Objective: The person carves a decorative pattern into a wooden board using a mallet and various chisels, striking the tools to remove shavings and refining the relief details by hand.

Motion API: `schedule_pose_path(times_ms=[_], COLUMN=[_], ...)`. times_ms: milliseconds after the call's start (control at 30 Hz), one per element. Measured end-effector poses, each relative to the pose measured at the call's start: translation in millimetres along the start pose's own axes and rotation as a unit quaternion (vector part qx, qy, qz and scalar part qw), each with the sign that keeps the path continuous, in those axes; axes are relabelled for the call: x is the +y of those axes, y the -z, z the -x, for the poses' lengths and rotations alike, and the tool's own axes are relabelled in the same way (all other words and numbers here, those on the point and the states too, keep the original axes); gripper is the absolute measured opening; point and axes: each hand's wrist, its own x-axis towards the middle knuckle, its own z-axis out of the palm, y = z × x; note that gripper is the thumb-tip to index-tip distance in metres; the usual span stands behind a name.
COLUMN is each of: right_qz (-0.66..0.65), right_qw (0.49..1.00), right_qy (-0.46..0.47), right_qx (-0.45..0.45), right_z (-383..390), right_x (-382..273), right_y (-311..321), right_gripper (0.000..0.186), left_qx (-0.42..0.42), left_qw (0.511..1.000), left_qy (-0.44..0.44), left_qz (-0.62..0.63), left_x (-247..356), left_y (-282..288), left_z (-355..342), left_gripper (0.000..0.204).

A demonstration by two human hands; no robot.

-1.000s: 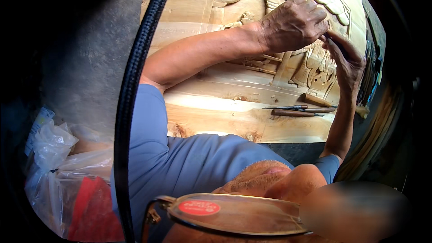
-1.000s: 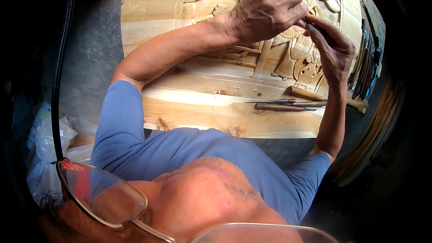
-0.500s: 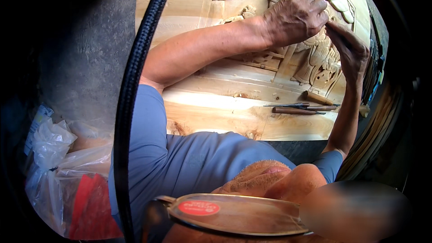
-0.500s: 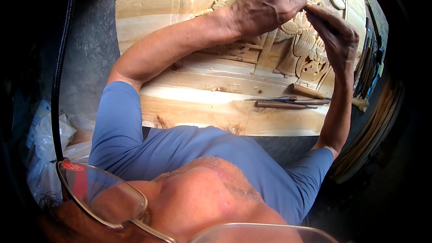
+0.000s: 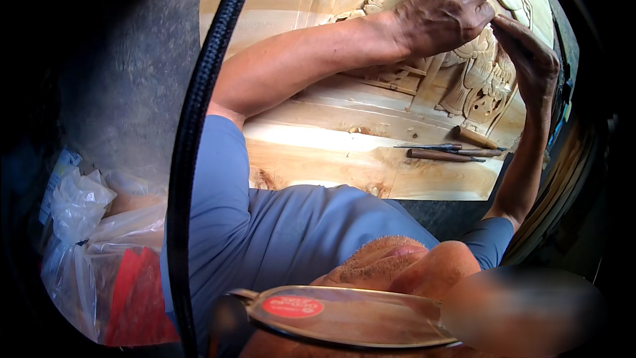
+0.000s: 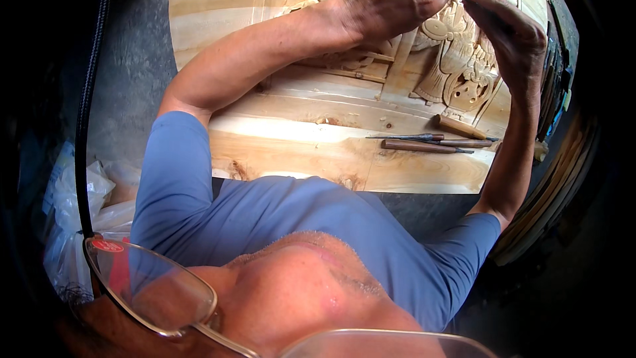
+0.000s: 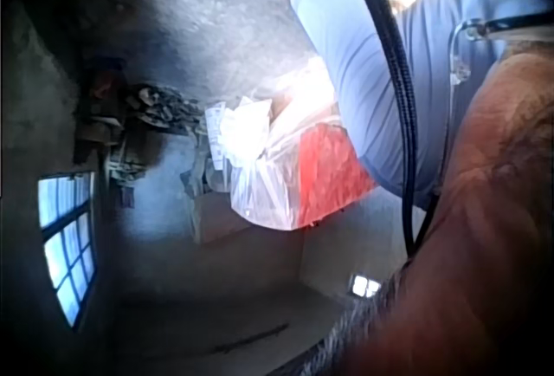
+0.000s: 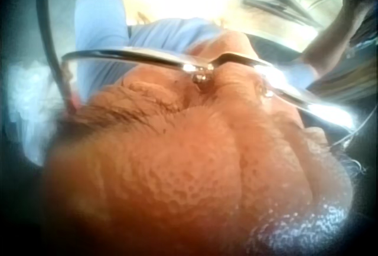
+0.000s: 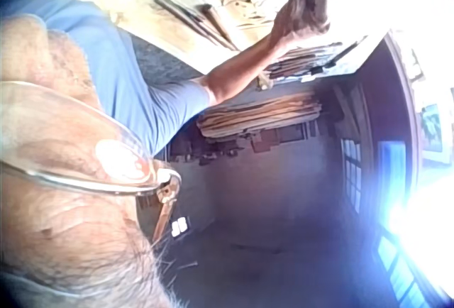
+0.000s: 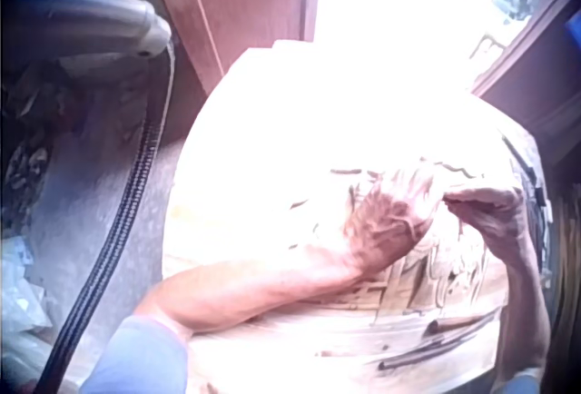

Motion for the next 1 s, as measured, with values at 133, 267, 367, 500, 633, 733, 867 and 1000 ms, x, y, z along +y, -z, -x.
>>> schedule_pose_path(times_ms=[133, 267, 367, 500, 633, 733, 867, 1000], right_qz=[0.002, 0.029, 0.025, -0.051, -0.103, -0.116, -0.12, -0.072], right_qw=[1.0, 1.0, 1.0, 0.998, 0.994, 0.991, 0.99, 0.997], right_qy=[-0.005, 0.001, -0.003, -0.01, -0.039, -0.055, -0.053, -0.033], right_qx=[0.002, 0.009, 0.011, 0.02, 0.017, 0.034, 0.048, 0.02], right_z=[0, 1, 3, 8, 6, 9, 11, 3], right_x=[1, -2, 1, 5, 7, 7, 10, 6], right_y=[0, -2, -3, -7, -13, -17, -21, -12], right_gripper=[0.028, 0.028, 0.027, 0.026, 0.026, 0.026, 0.027, 0.027], left_qx=[-0.005, -0.001, -0.01, -0.017, -0.076, -0.019, -0.021, -0.025], left_qw=[1.0, 1.0, 1.0, 1.0, 0.991, 0.995, 0.994, 0.995], left_qy=[0.001, 0.001, 0.002, -0.006, 0.046, 0.043, 0.049, 0.06], left_qz=[0.021, 0.008, 0.0, -0.009, 0.096, 0.087, 0.095, 0.08], left_x=[-1, 1, 1, 2, 2, 4, 5, 5], left_y=[-2, 1, 1, 7, 3, -2, 0, 5], left_z=[1, 0, 2, -1, 1, 2, 2, 1], left_gripper=[0.01, 0.01, 0.011, 0.01, 0.029, 0.027, 0.025, 0.024])
